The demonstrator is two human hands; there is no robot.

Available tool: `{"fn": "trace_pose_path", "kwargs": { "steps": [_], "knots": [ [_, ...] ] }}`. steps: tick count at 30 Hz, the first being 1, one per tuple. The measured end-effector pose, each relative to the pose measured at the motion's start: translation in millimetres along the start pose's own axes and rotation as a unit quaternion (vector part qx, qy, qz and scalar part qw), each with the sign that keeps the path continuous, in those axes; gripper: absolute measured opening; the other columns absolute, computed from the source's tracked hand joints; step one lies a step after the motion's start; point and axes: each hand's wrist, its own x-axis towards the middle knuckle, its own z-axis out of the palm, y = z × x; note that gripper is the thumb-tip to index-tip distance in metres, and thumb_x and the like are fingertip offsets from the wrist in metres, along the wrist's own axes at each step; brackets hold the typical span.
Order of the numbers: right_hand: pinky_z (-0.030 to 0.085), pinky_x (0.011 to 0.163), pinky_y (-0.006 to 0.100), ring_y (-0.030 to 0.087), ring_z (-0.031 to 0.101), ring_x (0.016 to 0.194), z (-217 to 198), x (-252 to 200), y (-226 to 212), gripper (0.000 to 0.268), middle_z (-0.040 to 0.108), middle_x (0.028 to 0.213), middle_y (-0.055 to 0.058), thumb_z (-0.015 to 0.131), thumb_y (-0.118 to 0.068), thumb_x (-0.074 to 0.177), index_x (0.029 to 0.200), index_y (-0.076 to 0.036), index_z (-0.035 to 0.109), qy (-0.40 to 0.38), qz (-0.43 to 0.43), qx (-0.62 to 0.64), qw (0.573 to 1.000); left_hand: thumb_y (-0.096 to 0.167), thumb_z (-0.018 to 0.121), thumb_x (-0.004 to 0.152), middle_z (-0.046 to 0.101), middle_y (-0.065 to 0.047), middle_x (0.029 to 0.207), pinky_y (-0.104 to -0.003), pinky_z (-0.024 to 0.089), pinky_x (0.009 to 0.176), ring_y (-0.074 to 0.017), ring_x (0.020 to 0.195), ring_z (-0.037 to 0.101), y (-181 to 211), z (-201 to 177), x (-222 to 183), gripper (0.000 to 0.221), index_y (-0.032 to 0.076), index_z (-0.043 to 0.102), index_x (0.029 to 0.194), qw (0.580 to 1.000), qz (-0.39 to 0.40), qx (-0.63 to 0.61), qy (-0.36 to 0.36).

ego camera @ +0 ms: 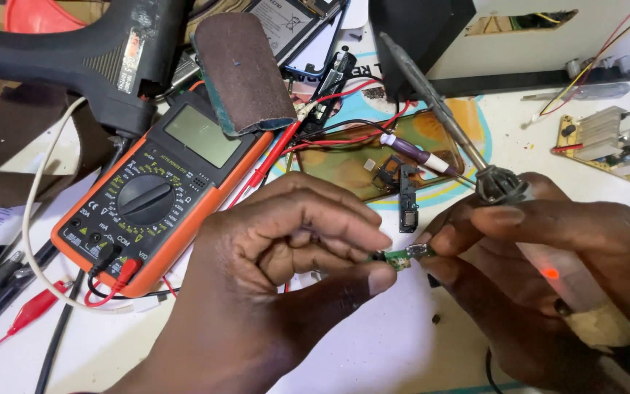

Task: Soldering electronic components onto a printed circuit board using a soldering iron and solder wire on a repair workbench.

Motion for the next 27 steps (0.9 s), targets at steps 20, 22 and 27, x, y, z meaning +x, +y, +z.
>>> {"fn": "trace_pose_path", "kwargs": {
  "steps": [20,22,27],
  "knots": [
    [0.083,0.09,0.034,0.02,0.077,0.092,16.2,-7.5,2.1,0.047,0.063,0.122,0.015,0.077,0.007,0.081,0.119,0.001,0.05,0.081,-0.065,0.018,0.994,0.005,0.06,0.091,0.073,-0.016,0.088,-0.028,0.065,0.073,-0.0235,0.077,0.079,5.6,29.8,-5.9,0.014,-0.002,0.071,0.084,0.909,0.342,0.21,0.113],
    [0.079,0.091,0.032,0.021,0.08,0.094,15.5,-3.5,-5.7,0.045,0.067,0.111,0.014,0.076,0.009,0.081,0.12,-0.002,0.056,0.073,-0.019,0.078,0.994,0.005,0.057,0.092,0.073,-0.016,0.088,-0.029,0.067,0.072,-0.024,0.077,0.078,6.9,27.4,-5.9,0.015,-0.002,0.069,0.086,0.901,0.356,0.225,0.107],
    [0.073,0.104,0.033,0.023,0.082,0.11,4.3,-0.7,-5.9,0.051,0.073,0.108,0.01,0.075,0.014,0.086,0.132,-0.007,0.062,-0.002,0.021,0.185,0.983,0.003,0.061,0.093,0.073,-0.009,0.088,-0.026,0.068,0.073,-0.0204,0.077,0.077,10.9,28.7,-10.7,0.008,0.001,0.068,0.09,0.894,0.34,0.27,0.111]
  ]
}}
